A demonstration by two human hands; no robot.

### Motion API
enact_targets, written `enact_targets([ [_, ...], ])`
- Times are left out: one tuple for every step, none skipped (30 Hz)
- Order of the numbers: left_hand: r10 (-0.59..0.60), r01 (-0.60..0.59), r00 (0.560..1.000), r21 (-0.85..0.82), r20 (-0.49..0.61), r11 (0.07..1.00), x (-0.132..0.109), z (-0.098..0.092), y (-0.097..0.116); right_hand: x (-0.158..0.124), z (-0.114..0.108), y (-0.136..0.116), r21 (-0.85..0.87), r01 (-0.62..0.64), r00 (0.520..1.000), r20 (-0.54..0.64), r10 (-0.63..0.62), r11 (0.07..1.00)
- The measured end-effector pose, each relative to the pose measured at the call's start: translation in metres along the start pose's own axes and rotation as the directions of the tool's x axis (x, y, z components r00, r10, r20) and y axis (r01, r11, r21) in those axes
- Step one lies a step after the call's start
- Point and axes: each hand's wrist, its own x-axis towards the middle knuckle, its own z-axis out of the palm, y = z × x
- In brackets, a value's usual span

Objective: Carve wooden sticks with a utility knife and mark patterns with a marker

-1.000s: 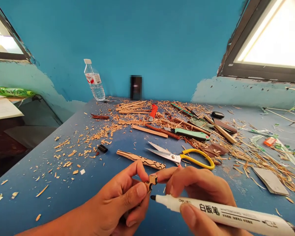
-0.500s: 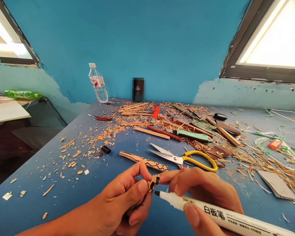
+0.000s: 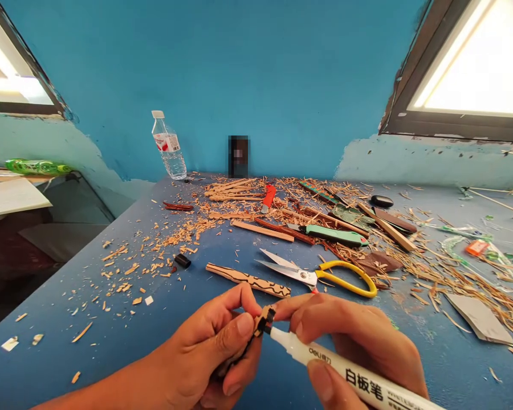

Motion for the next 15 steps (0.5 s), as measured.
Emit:
enact_targets([
  [-0.002,0.002,1.000,0.000,-0.001,1.000,0.000,0.000,0.000,0.001,0.000,0.000,0.032,-0.002,1.000,0.006,0.002,0.999],
  [-0.003,0.003,1.000,0.000,-0.003,1.000,0.000,0.000,0.000,0.001,0.000,0.001,0.066,-0.006,1.000,0.012,0.006,0.998],
  [-0.007,0.007,1.000,0.002,-0.007,1.000,0.000,0.000,0.000,0.002,0.000,0.001,0.097,-0.011,1.000,0.016,0.010,0.995],
  [-0.012,0.012,1.000,0.007,-0.012,1.000,0.000,0.000,0.001,0.002,0.000,0.002,0.120,-0.015,1.000,0.018,0.012,0.993],
  [-0.014,0.014,1.000,0.013,-0.014,1.000,-0.001,-0.001,0.001,0.002,0.000,0.003,0.137,-0.015,1.000,0.013,0.013,0.990],
  [-0.016,0.016,1.000,0.018,-0.016,1.000,-0.002,-0.001,0.001,0.001,0.000,0.004,0.151,-0.018,1.000,0.005,0.017,0.988],
  [-0.018,0.018,1.000,0.024,-0.014,1.000,-0.002,-0.002,0.001,0.001,0.000,0.005,0.164,-0.008,1.000,0.005,0.007,0.986],
  [-0.021,0.022,1.000,0.027,-0.013,0.999,-0.003,-0.003,0.000,0.000,0.000,0.007,0.174,0.011,1.000,0.024,-0.015,0.985],
  [-0.018,0.018,1.000,0.023,-0.007,1.000,-0.003,-0.003,-0.001,0.000,0.000,0.009,0.182,0.036,0.998,0.051,-0.047,0.983],
  [-0.010,0.010,1.000,0.017,0.000,1.000,-0.003,-0.004,-0.002,0.000,0.000,0.010,0.189,0.060,0.994,0.078,-0.076,0.980],
  [0.004,-0.004,1.000,0.006,0.009,1.000,-0.003,-0.005,-0.003,0.000,0.001,0.011,0.197,0.080,0.990,0.098,-0.100,0.977],
  [0.020,-0.020,1.000,-0.003,0.015,1.000,-0.003,-0.005,-0.004,0.001,0.001,0.012,0.210,0.096,0.987,0.106,-0.121,0.973],
  [0.030,-0.030,0.999,-0.009,0.019,1.000,-0.002,-0.005,-0.005,0.001,0.001,0.012,0.219,0.087,0.989,0.098,-0.110,0.972],
  [0.032,-0.032,0.999,-0.010,0.019,0.999,-0.002,-0.005,-0.005,0.001,0.002,0.011,0.226,0.059,0.994,0.078,-0.078,0.972],
  [0.029,-0.029,0.999,-0.004,0.023,1.000,-0.002,-0.005,-0.005,0.001,0.002,0.010,0.237,0.030,0.997,0.062,-0.046,0.971],
])
